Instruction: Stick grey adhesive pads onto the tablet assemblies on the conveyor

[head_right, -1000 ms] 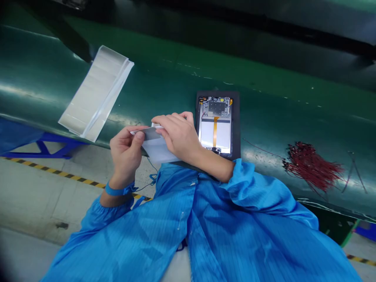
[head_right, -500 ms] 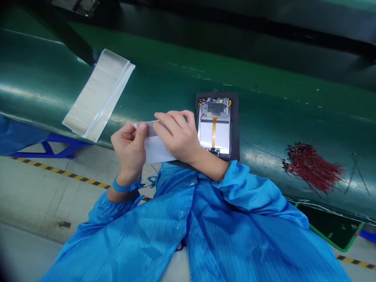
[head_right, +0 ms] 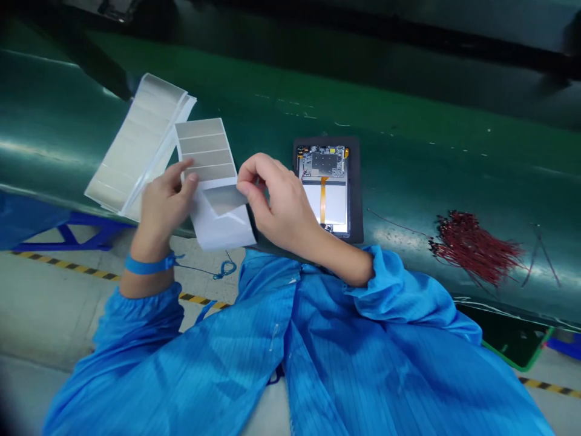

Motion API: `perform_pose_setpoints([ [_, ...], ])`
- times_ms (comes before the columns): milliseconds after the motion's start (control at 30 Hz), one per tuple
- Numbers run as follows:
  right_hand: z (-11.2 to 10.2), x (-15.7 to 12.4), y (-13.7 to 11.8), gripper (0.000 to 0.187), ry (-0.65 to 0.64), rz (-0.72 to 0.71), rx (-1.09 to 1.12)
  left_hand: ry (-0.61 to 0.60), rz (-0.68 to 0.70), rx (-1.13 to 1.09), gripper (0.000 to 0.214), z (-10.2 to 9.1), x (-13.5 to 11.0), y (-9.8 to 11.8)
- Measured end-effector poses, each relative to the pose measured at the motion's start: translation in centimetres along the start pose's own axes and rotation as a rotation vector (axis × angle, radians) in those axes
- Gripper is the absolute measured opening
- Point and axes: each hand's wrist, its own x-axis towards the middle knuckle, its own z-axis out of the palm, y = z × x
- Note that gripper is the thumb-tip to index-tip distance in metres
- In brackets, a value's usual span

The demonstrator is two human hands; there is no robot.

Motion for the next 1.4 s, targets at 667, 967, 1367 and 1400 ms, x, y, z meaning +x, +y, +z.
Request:
perform_pose_setpoints([
  [667,-7.2,-6.6,4.9,0.021,0.083,0.478,-0.07,-0.196,0.214,-0.074,0.016,8.0,-9.1,8.2],
  [967,-6.3,-9.9,5.6,0.009,-0.036,0.598,-0.055,-0.178,0.421,-0.064,0.08,11.1,-13.2,5.2],
  [1367,-5.7,-9.8,5.4,0.007,-0.01,0.622,-0.114,-0.301,0.428,-0.075,0.066,12.3,-14.0,6.4],
  [1400,-5.6,-9.8,5.4,0.007,-0.008,0.616,-0.12,-0.317,0.423,-0.074,0.063,12.3,-14.1,6.4],
])
